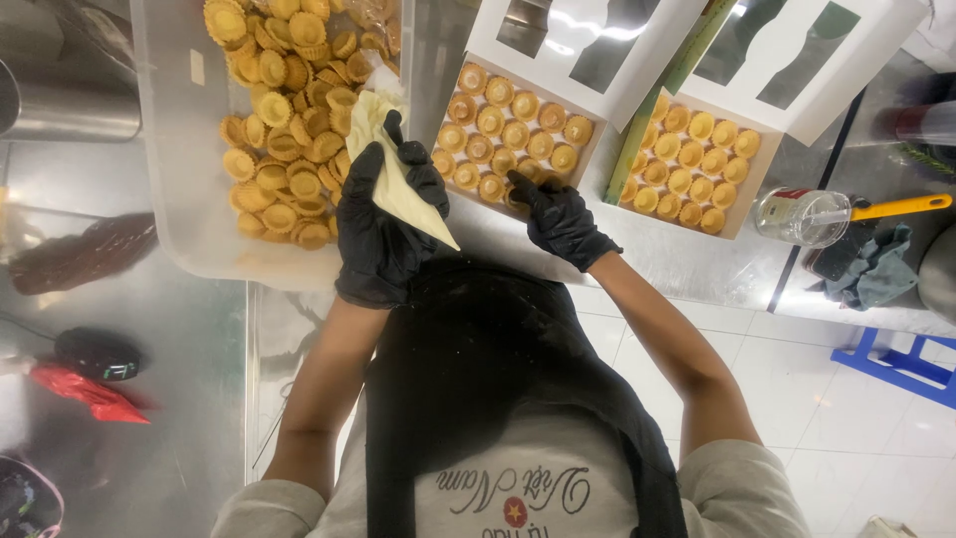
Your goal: Filling small tart shells with white cream using a piping bag and organizing them into display boxes.
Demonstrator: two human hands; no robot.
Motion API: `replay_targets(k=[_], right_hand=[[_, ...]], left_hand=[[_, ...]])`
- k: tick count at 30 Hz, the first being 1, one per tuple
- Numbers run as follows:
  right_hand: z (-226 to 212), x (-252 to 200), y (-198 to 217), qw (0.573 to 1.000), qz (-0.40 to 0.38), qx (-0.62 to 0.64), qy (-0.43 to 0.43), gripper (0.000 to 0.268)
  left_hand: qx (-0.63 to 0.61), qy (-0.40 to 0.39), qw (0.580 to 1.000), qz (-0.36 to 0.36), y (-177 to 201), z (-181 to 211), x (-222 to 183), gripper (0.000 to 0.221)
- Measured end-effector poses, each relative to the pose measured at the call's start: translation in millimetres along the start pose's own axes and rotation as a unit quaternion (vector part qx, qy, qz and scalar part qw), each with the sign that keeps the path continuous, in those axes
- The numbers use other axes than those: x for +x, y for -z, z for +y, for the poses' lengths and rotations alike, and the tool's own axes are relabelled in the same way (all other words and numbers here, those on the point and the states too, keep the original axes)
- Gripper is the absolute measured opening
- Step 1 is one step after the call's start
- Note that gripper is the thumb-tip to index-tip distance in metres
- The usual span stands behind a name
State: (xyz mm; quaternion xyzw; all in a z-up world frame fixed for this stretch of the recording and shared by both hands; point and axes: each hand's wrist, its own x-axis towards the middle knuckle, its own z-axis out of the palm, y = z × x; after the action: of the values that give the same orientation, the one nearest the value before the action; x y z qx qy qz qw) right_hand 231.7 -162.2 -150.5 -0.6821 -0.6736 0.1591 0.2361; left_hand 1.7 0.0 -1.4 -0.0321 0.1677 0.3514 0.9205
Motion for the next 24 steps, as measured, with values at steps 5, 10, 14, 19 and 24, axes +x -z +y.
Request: replay_targets(k=[5, 10, 14, 19, 24], right_hand=[[-5, -1, 5, 0.998, -0.008, -0.059, -0.005, 0.05], [4, 4, 10, 0.999, -0.003, -0.032, -0.013, 0.054], [2, 1, 53, 0.999, 0.042, 0.013, -0.011, 0.063], [22, -26, 23, 0.986, -0.079, -0.127, -0.072, 0.049], [39, -35, -5, 0.988, -0.044, -0.143, 0.026, 0.04]], left_hand=[[-0.004, 0.0, 1.0, 0.004, -4, 2, -2, 0.044], [-0.022, -0.001, 1.0, 0.018, -5, 0, -3, 0.043], [-0.007, -0.01, 1.0, 0.016, -6, 4, -5, 0.043], [-0.005, 0.004, 1.0, 0.001, -5, 3, -3, 0.044], [-0.023, 0.02, 0.999, 0.016, -10, -2, -3, 0.044]])
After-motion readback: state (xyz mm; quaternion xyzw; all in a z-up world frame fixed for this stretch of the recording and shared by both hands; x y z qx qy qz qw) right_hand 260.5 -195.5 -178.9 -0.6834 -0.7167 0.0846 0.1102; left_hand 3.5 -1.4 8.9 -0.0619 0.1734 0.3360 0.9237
